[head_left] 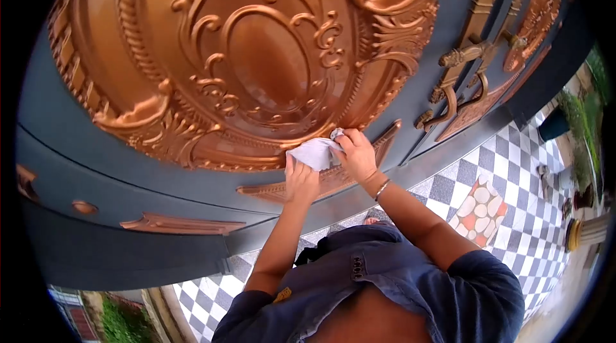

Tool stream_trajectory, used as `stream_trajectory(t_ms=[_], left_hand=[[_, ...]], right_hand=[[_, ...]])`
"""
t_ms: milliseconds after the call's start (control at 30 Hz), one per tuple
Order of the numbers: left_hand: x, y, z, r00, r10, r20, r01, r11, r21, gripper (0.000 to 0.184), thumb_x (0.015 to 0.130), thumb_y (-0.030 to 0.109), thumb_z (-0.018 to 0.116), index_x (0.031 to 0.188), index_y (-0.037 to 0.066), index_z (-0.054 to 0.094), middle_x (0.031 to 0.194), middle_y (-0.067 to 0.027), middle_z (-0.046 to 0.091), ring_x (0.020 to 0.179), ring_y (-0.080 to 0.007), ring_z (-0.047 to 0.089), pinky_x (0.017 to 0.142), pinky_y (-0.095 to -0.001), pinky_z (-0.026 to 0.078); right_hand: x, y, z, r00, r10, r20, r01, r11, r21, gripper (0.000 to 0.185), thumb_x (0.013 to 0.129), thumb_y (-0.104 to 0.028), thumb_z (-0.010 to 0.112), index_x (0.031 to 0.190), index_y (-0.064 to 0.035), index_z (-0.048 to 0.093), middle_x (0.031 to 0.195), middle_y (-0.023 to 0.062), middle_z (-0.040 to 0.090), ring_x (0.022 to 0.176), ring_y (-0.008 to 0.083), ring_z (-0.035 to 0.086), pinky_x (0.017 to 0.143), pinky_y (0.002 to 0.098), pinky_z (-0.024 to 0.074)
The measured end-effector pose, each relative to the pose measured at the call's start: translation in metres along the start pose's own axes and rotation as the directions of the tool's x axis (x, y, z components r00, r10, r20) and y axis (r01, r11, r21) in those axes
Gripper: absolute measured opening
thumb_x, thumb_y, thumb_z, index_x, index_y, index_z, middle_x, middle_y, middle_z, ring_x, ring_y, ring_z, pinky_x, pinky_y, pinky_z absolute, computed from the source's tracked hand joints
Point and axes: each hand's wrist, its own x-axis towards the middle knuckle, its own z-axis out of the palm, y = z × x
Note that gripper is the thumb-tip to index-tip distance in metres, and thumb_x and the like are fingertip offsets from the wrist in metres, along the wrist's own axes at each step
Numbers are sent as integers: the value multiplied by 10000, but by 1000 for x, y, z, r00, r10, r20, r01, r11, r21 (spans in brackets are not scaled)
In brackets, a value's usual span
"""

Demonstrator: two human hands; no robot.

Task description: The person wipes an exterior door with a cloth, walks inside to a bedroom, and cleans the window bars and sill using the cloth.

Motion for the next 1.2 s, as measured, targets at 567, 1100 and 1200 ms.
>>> stream_trajectory(t_ms=[567,1100,1200], left_hand=[[-30,7,1,994,-92,-66,86,992,-87,474,760,110,534,1212,-17,471,1227,-176,480,1195,-326,405,1060,-531,188],[-38,3,7,984,-172,-39,162,970,-183,619,771,133,556,1322,-23,323,1348,-226,330,1278,-410,267,1048,-533,189],[-27,10,-5,973,-198,-120,175,969,-173,638,799,186,553,1344,-23,295,1369,-201,321,1298,-383,252,1045,-522,195]], right_hand=[[-22,-40,4,973,155,173,-178,976,125,274,708,-144,698,918,-48,552,883,140,562,763,346,585,646,395,488],[22,-68,16,962,-262,73,259,964,57,361,685,-74,565,1045,-50,564,1061,104,535,983,298,512,877,378,429],[28,-83,20,962,-263,79,251,958,139,387,661,-55,598,1046,-44,558,1047,118,537,958,307,527,855,378,451]])
